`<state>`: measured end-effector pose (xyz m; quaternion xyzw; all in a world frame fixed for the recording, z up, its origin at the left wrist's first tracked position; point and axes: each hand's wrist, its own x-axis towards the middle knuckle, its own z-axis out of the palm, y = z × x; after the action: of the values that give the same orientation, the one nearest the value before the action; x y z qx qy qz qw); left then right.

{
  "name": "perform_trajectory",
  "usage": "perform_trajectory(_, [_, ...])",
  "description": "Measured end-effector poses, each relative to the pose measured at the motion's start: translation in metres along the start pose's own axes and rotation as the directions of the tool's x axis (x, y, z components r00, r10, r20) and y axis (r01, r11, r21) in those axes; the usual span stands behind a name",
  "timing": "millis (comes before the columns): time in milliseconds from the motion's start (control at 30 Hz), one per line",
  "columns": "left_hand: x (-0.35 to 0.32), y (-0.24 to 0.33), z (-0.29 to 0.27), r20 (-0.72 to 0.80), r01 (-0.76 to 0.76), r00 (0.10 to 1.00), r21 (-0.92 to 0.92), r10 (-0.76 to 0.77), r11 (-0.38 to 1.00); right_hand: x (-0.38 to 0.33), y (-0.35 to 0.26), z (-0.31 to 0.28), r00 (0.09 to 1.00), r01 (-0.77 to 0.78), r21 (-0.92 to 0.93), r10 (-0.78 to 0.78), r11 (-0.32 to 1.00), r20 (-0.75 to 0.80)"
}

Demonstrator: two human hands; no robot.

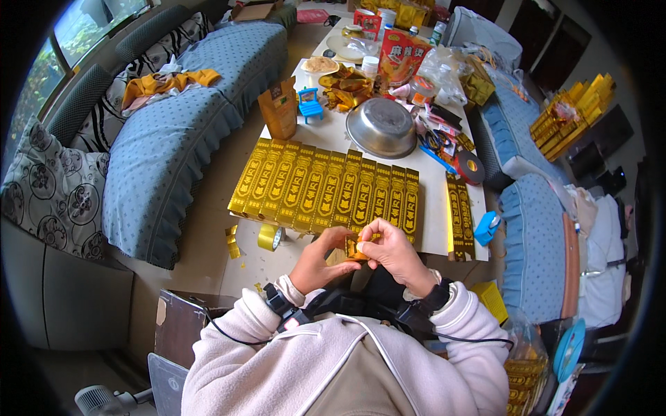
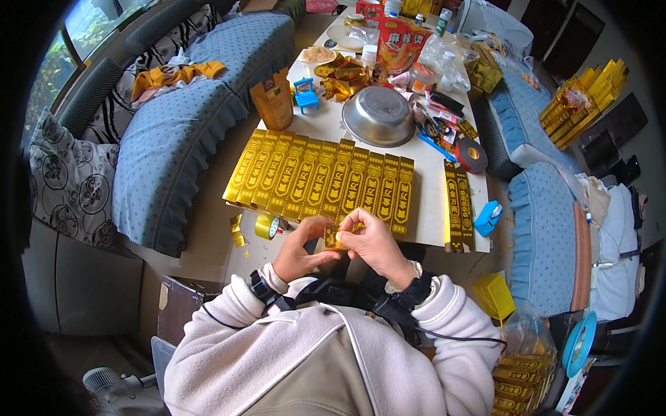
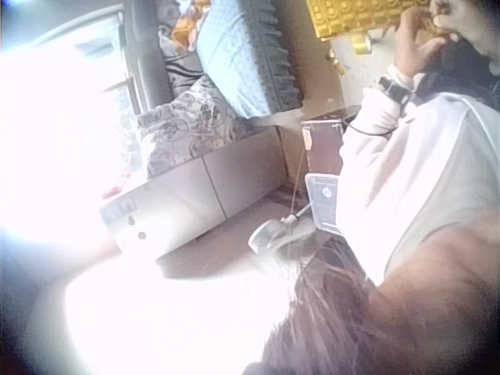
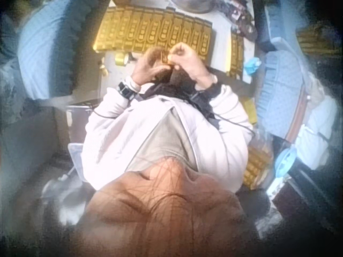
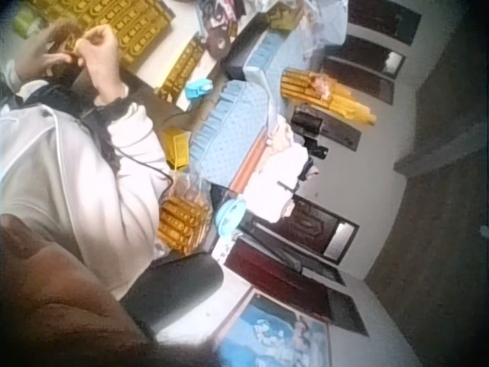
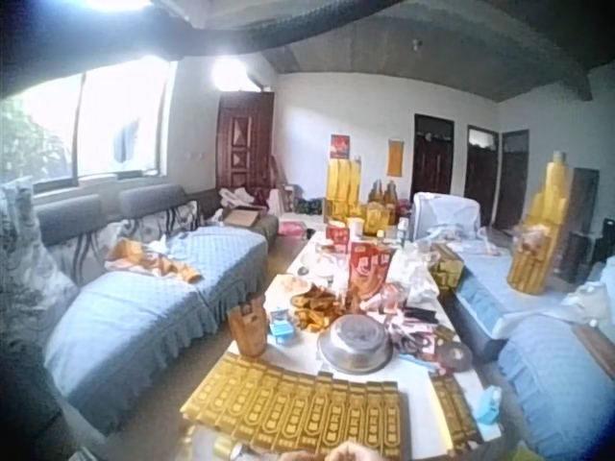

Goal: The person folds and tapes gold-colored paper sheets into rectangular units, then stacks them on the table. They repeatedly pick up sheets, fold edges, apply tape, and place the finished units into a growing pile.

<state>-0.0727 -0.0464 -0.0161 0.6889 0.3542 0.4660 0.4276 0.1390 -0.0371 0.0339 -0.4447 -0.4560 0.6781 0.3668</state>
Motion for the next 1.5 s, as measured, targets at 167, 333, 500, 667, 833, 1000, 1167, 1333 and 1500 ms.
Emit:
perform_trajectory(167, [-0.004,-0.004,0.001,0.066,0.060,0.996,0.113,-0.067,0.992,-0.001,-0.002,0.002,0.998,0.042,-0.156,-0.047,0.987,-0.028])
perform_trajectory(333, [-0.003,0.000,0.002,0.058,0.026,0.998,0.121,-0.033,0.992,-0.004,-0.004,0.003,0.998,0.049,-0.153,-0.053,0.987,-0.020])
perform_trajectory(500, [-0.002,0.018,-0.002,0.070,0.063,0.995,0.142,-0.074,0.988,-0.008,-0.007,-0.003,0.997,0.001,-0.037,0.001,0.999,0.071])
perform_trajectory(667, [0.001,0.072,-0.035,0.148,-0.258,0.962,0.244,0.227,0.935,-0.014,-0.018,-0.011,0.995,-0.071,0.018,0.070,0.997,0.072])
perform_trajectory(833, [0.019,0.110,-0.040,0.488,-0.670,0.693,0.161,0.531,0.725,-0.018,-0.032,-0.001,0.934,-0.208,0.290,0.102,0.934,0.341])
perform_trajectory(1000, [0.020,0.107,-0.038,0.605,-0.655,0.706,0.362,0.368,0.663,-0.006,-0.047,-0.013,0.959,0.051,0.272,-0.123,0.961,0.255])
perform_trajectory(1167, [0.024,0.082,-0.039,-0.118,-0.120,0.989,-0.260,0.091,0.958,0.019,-0.018,-0.003,0.963,0.219,-0.213,-0.176,0.952,0.204])
perform_trajectory(1333, [0.024,0.065,-0.030,0.052,0.187,0.981,-0.521,-0.187,0.833,0.034,0.021,0.011,0.955,0.297,-0.672,-0.195,0.679,0.225])
perform_trajectory(1500, [0.017,0.047,-0.027,0.127,0.288,0.956,-0.569,-0.264,0.770,0.042,0.039,0.013,0.945,0.298,-0.633,-0.128,0.714,0.301])
